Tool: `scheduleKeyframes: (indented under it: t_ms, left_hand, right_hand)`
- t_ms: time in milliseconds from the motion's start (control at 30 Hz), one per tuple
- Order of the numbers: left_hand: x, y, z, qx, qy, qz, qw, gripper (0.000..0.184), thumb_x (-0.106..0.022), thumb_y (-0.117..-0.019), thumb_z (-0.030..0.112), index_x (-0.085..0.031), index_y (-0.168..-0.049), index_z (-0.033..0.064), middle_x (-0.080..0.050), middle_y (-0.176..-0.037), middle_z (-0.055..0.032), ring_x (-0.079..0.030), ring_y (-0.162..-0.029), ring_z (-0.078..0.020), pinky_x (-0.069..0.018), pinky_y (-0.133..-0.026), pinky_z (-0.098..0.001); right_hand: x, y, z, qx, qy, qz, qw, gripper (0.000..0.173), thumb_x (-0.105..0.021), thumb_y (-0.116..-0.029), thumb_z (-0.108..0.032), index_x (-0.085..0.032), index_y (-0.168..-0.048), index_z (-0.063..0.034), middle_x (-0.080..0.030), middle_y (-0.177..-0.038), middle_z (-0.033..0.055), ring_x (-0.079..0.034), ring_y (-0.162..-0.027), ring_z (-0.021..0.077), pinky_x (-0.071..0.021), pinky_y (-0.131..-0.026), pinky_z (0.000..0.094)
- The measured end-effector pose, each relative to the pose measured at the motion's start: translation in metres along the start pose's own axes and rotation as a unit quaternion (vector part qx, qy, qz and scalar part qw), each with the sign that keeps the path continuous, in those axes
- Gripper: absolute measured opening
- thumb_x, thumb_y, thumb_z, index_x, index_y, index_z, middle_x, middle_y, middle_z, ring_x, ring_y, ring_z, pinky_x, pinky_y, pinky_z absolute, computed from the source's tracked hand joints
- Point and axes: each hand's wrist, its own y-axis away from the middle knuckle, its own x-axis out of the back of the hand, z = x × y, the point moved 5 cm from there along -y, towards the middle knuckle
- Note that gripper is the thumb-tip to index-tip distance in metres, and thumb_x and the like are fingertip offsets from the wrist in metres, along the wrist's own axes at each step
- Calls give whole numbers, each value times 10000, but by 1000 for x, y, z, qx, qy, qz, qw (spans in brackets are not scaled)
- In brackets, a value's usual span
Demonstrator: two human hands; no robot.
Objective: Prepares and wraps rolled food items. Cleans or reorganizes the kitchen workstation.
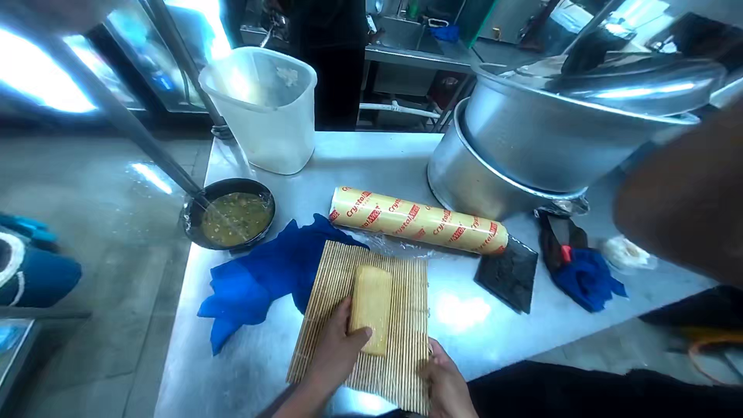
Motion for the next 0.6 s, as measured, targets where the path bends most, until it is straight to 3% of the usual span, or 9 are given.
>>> scheduleKeyframes:
  t_ms: [67,100,167,233,267,333,400,500,600]
  left_hand:
    - [-1,0,2,10,-3,2,1000,816,-766,-864,98,-353,-1567,68,-614,-1402,-105,-666,-1194,-169,-589,-990,-358]
    - [-2,0,2,12,-4,1,1000,820,-764,-864,95,-349,-1571,68,-602,-1418,-111,-661,-1204,-170,-584,-996,-359]
    - [-2,0,0,11,-10,2,1000,817,-757,-864,98,-352,-1572,74,-587,-1440,-113,-649,-1226,-168,-579,-1007,-360]
    - [-2,-1,-2,10,-26,5,1000,817,-760,-861,129,-360,-1572,86,-581,-1453,-101,-637,-1247,-166,-575,-1021,-370]
    - [-3,0,-2,13,-37,5,999,827,-757,-861,147,-351,-1579,93,-568,-1467,-102,-626,-1264,-170,-565,-1035,-378]
    - [-8,6,3,12,-70,-4,997,847,-739,-874,185,-309,-1598,93,-530,-1506,-115,-593,-1311,-192,-530,-1081,-408]
    - [-15,15,17,-10,-122,-15,992,857,-739,-885,240,-300,-1605,89,-535,-1503,-133,-592,-1313,-229,-500,-1105,-454]
    - [-29,31,34,-81,-202,-106,970,814,-695,-934,335,-314,-1609,83,-485,-1552,-130,-547,-1364,-234,-461,-1142,-454]
    - [-33,33,44,-151,-277,-203,927,640,-594,-1002,410,-447,-1557,128,-436,-1605,-66,-435,-1464,-184,-366,-1213,-422]
  right_hand:
    - [10,0,-3,0,97,103,990,452,-488,-880,126,-557,-1314,22,-717,-969,160,-695,-756,215,-592,-639,398]
    - [11,5,-12,48,180,139,973,437,-540,-898,89,-555,-1331,35,-709,-1014,149,-688,-808,197,-582,-673,380]
    - [-1,16,-34,187,304,139,924,532,-610,-873,11,-509,-1391,75,-620,-1235,205,-645,-1080,253,-574,-872,422]
    - [-28,16,-49,242,324,91,910,519,-625,-890,-101,-543,-1377,59,-627,-1245,198,-649,-1122,242,-588,-901,401]
    - [-43,9,-49,213,315,53,924,521,-630,-925,-183,-545,-1391,34,-644,-1256,176,-662,-1121,222,-589,-907,392]
    - [-64,-12,-42,94,274,-10,957,638,-620,-986,-364,-444,-1494,-21,-599,-1368,167,-638,-1192,239,-573,-950,441]
    - [-75,-30,-42,54,251,-6,967,713,-617,-986,-446,-394,-1528,-40,-626,-1302,162,-653,-1124,244,-571,-921,457]
    - [-73,-43,-47,36,218,9,975,692,-613,-993,-442,-397,-1513,-40,-688,-1171,162,-703,-1008,245,-602,-857,449]
    - [-59,-46,-51,-16,142,16,990,580,-626,-1001,-345,-446,-1468,-52,-706,-1142,184,-729,-970,281,-629,-823,466]
